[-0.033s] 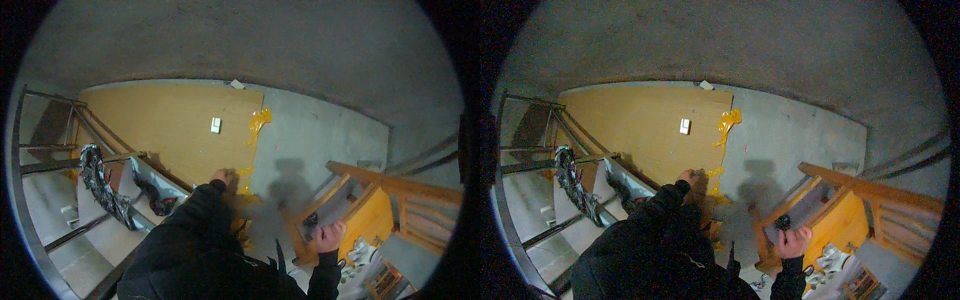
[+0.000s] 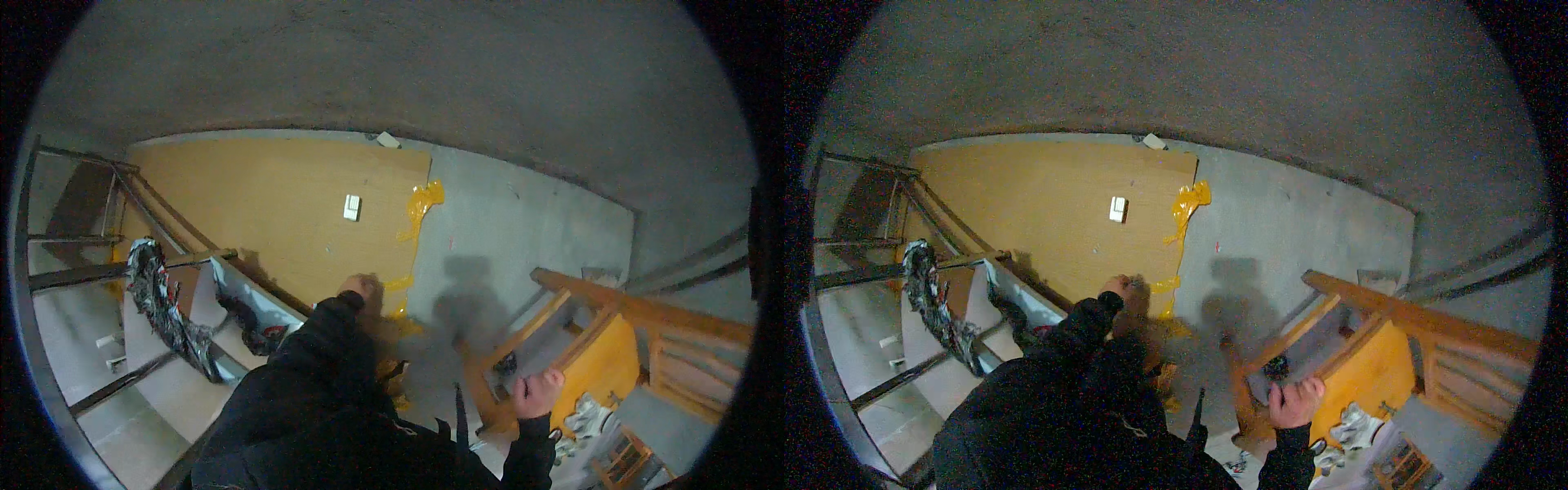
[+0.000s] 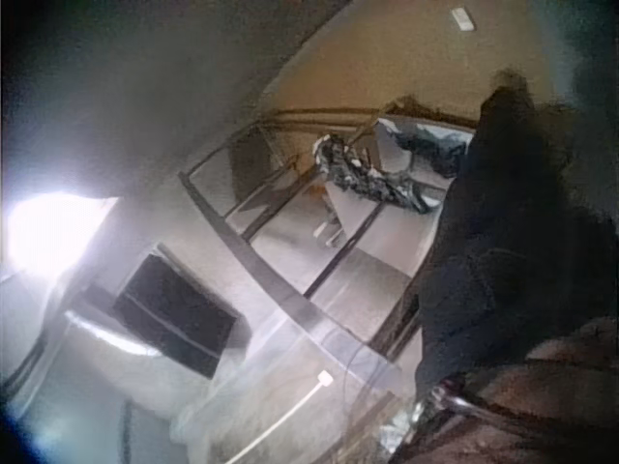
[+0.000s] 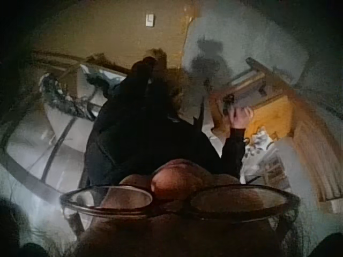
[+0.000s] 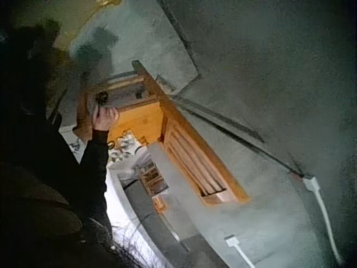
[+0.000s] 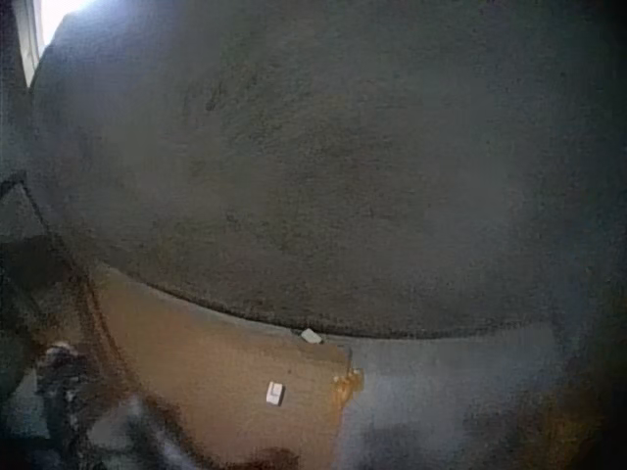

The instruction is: The person assembles a stainless steel frame by removing protective film and securing components with a screwdriver. They peel off plastic and paper from the frame edges, tighten fasteners, and reposition the assembled unit.

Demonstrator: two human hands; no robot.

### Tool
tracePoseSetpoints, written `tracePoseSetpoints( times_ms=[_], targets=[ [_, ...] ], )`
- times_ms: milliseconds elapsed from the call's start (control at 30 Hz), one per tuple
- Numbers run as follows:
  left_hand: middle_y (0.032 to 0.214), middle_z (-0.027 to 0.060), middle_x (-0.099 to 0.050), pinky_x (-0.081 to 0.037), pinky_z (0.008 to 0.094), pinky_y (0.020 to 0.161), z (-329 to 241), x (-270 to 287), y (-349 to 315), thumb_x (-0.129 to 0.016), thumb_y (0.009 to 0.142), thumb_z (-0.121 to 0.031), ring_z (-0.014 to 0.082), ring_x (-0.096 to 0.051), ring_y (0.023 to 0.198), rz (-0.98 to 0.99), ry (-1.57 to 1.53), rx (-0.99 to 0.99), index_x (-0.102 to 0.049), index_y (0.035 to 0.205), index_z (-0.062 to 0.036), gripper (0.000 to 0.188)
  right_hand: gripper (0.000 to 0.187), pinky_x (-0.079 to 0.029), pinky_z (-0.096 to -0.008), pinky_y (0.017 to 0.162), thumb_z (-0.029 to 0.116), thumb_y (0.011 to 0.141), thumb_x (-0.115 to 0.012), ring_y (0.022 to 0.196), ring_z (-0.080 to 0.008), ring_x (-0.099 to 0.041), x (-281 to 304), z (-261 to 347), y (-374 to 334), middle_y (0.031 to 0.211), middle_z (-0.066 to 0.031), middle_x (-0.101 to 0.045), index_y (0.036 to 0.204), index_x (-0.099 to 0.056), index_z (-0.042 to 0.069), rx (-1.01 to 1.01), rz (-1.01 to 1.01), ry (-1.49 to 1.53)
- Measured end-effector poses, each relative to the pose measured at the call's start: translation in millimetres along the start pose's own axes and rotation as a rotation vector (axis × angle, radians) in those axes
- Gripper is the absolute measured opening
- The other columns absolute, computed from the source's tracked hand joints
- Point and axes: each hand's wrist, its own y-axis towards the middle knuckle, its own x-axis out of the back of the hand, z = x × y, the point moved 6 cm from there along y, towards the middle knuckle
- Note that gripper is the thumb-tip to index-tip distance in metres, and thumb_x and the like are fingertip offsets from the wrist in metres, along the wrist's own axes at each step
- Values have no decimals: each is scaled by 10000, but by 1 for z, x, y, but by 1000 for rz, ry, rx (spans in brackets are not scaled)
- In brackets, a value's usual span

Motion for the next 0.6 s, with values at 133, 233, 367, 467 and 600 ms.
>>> tracePoseSetpoints(
  times_ms=[133,233,367,467,600],
  targets=[
    [1181,265,-487,-448,457,883,81,21,84,-612,796,-362,408,-525,1040,-175,48,240,-358,1338,-108,651,230,-371,-446,784,202,716,-623,667,-333,-485,-8,-11,-12,581,-116,-468,587,-483,72,41,45,13],
    [1209,259,-451,-441,442,899,87,63,112,-673,750,-350,397,-503,1076,-419,-104,226,-320,1360,-120,741,247,-365,-444,774,211,733,-596,686,-319,-461,-5,-11,-11,561,-109,-436,580,-463,70,23,134,6],
    [1211,263,-440,-439,438,901,50,84,158,-742,672,-301,398,-500,1073,-502,-203,226,-304,1366,-111,843,275,-337,-451,764,227,755,-587,792,-314,-397,1,-13,-16,618,-106,-411,603,-448,45,-70,203,-8],
    [1017,181,-618,-488,399,815,55,43,238,-737,723,-253,322,-597,953,-438,-427,-197,-325,1332,-47,763,286,-327,-444,775,247,785,-576,805,-313,-385,-2,-19,-5,706,-120,-419,635,-458,34,28,236,-24],
    [1074,185,-590,-482,384,796,0,36,218,-760,690,-322,309,-579,976,-176,-624,-378,-420,1254,-26,722,200,-325,-427,803,196,742,-578,787,-302,-362,0,-31,-28,687,-107,-483,637,-498,46,-71,50,-31]
  ],
)
